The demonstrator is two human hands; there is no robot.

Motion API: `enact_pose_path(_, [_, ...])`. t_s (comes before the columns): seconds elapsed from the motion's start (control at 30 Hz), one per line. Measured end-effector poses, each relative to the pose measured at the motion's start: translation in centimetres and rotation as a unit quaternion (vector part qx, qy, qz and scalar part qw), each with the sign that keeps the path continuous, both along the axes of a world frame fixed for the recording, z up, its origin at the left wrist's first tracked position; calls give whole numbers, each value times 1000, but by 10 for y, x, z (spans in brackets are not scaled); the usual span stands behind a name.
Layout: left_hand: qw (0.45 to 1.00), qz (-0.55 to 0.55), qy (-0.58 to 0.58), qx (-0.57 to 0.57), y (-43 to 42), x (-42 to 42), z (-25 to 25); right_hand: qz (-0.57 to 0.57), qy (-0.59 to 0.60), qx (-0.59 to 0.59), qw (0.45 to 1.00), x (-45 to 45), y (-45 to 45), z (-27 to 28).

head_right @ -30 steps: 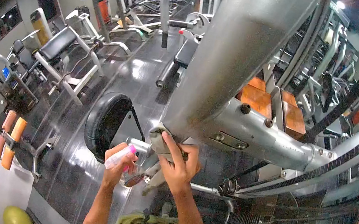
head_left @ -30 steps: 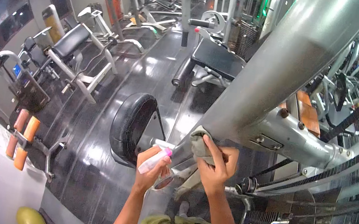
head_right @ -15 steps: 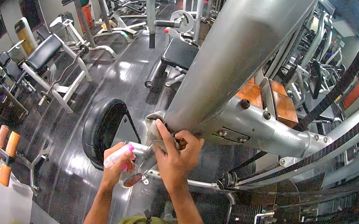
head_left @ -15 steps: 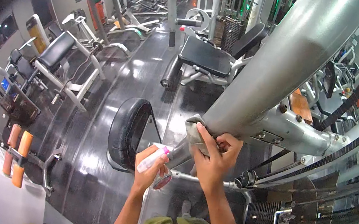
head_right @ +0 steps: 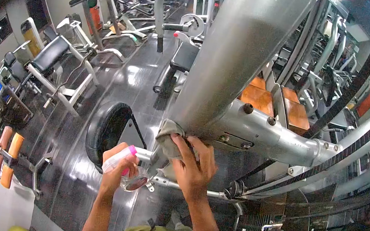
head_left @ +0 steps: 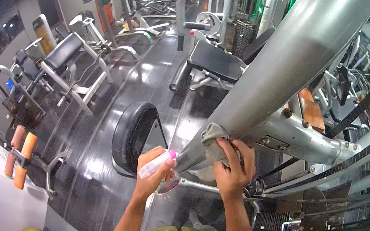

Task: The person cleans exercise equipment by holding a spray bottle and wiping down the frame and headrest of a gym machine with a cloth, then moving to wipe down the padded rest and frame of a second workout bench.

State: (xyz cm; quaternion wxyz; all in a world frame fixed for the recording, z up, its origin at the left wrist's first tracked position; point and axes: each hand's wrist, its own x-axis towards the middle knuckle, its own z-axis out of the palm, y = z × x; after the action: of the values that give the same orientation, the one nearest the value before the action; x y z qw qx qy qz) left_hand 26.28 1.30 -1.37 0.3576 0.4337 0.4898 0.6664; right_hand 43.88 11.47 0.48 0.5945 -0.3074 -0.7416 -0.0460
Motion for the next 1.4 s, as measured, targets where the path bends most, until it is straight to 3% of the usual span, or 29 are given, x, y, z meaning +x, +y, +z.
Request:
enact_pose_path(0.13, [1000, 9, 10, 9, 2, 15, 2, 121, -35, -115, 985, 7, -5, -49])
enact_pose_path(0.23, [1000, 0, -6, 15, 5, 30, 5, 144, -26, -137, 980, 12, -3, -57])
enact_pose_path(0.43, [1000, 12, -10, 16, 7, 47, 11, 53, 37, -43, 997, 28, 11, 1])
enact_pose_path(0.6, [999, 29, -17, 19, 9, 59, 14, 155, -7, -207, 966, 32, 5, -67])
enact_pose_path(0.7, [999, 32, -21, 24, 9, 65, 13, 153, 21, -157, 975, 33, 16, -77])
enact_pose_path(0.87, [999, 43, -21, 14, 9, 72, 14, 126, 121, -103, 979, 26, 23, -48])
enact_pose_path(1.0, [998, 49, -26, 20, 11, 77, 20, 213, 55, -239, 946, 30, 12, -77])
enact_pose_path(1.1, [998, 48, -12, 32, 13, 78, 22, 222, 22, -203, 953, 39, 15, -53])
enact_pose_path(1.23, [997, 58, 0, 46, 15, 81, 29, 124, 81, -82, 986, 48, 15, 21])
enact_pose_path(1.4, [996, 44, 72, 42, 20, 81, 45, 111, 33, -111, 987, 58, 14, 21])
